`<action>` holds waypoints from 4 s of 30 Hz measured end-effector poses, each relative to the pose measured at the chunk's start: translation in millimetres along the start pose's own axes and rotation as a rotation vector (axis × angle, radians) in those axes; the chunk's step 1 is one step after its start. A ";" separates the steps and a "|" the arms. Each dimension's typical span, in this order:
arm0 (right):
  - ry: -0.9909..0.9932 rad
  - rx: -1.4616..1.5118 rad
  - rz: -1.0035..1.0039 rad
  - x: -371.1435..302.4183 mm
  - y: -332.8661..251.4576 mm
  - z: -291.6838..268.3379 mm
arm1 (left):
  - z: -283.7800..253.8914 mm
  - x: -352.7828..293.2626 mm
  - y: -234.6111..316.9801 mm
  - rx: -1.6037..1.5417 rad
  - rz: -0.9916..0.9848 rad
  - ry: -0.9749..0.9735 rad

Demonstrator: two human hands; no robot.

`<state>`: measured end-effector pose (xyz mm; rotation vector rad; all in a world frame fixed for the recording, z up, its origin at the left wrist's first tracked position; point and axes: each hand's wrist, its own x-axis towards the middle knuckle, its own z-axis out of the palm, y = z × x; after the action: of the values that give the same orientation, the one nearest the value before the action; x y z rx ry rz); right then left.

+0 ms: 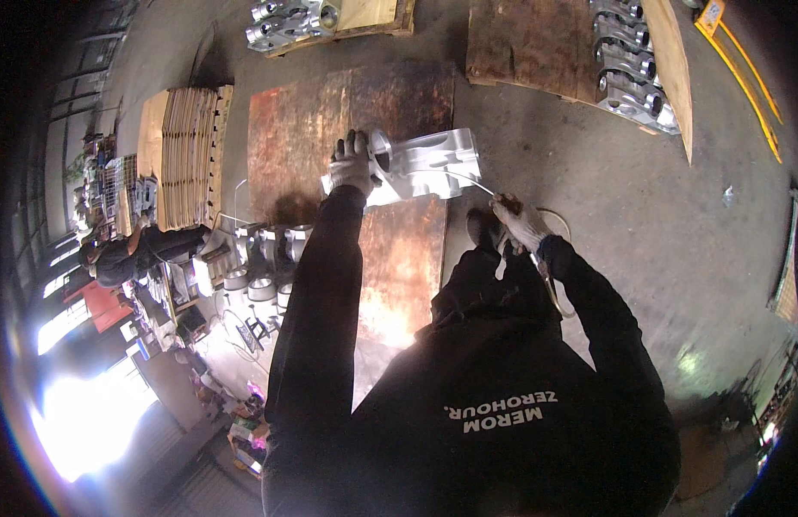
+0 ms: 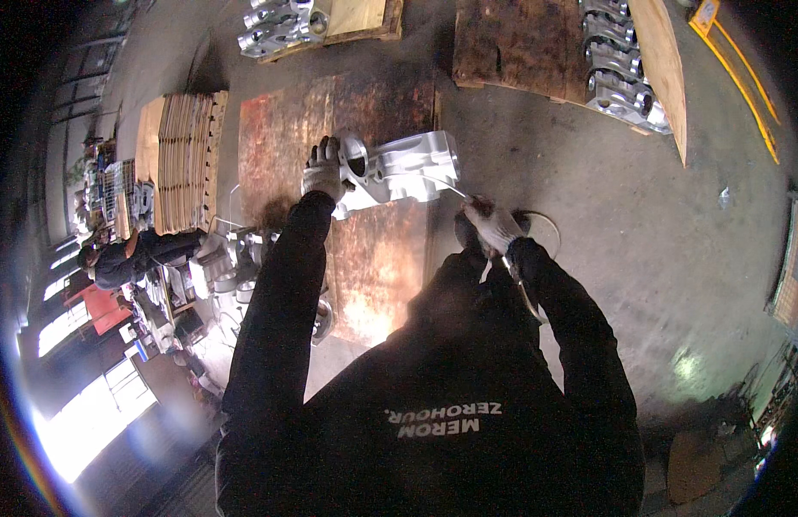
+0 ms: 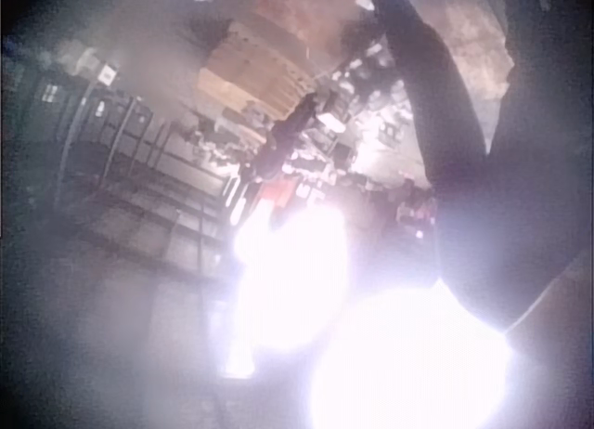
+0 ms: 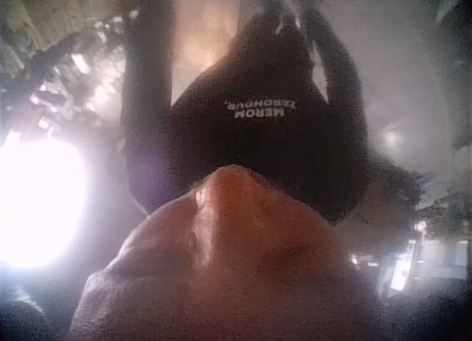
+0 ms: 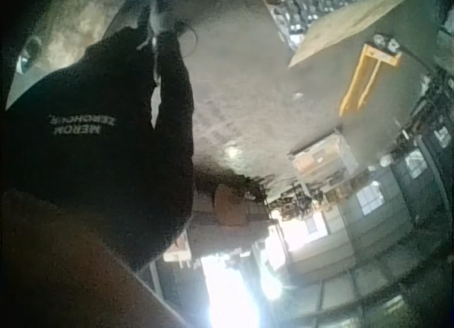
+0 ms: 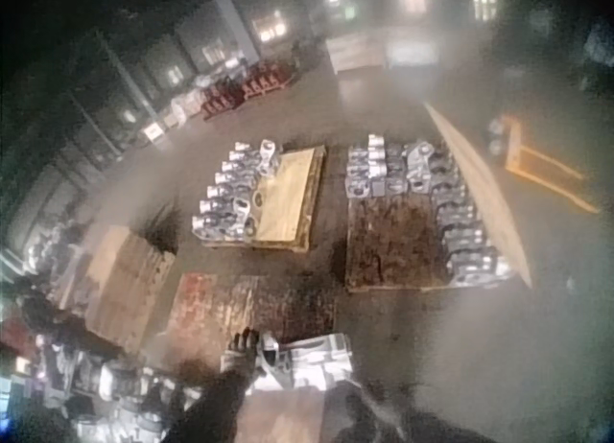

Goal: The person uses a handheld spray nozzle to clean several silver metal parts on a wooden workbench. They pick up each part, spray it thoroughly, rotate it to cover all sides, and place it back on the bench. The person repeats this process for multiple parts throughout the clip.

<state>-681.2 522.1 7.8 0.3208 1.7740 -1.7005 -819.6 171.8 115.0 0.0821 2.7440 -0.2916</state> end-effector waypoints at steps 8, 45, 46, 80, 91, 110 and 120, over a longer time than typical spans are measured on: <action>-0.099 0.220 0.332 -62.3 -73.1 6.3 | 6.7 -1.0 -8.2 -0.013 0.006 0.012; 0.057 -0.008 0.208 -64.0 -124.9 27.6 | 0.9 -3.1 -7.7 -0.036 0.039 0.035; 0.026 0.012 0.228 -65.2 -132.2 28.4 | 4.3 -2.1 -11.1 -0.037 0.051 0.029; -0.089 0.207 0.254 -49.2 -140.9 5.6 | 5.0 0.0 -5.1 0.003 -0.008 0.012; -0.122 0.154 0.098 -31.0 -141.6 21.8 | 8.1 1.8 -7.6 -0.018 -0.012 0.025; -0.053 0.084 0.205 19.9 -117.9 -6.1 | 6.0 2.7 -5.5 0.072 -0.019 -0.057; -0.078 0.140 0.265 40.2 -130.5 -0.3 | 9.5 -2.4 -9.1 0.005 -0.010 0.024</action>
<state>-788.5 495.3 87.8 0.5191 1.4868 -1.6254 -814.9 160.8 109.0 0.0737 2.7682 -0.3025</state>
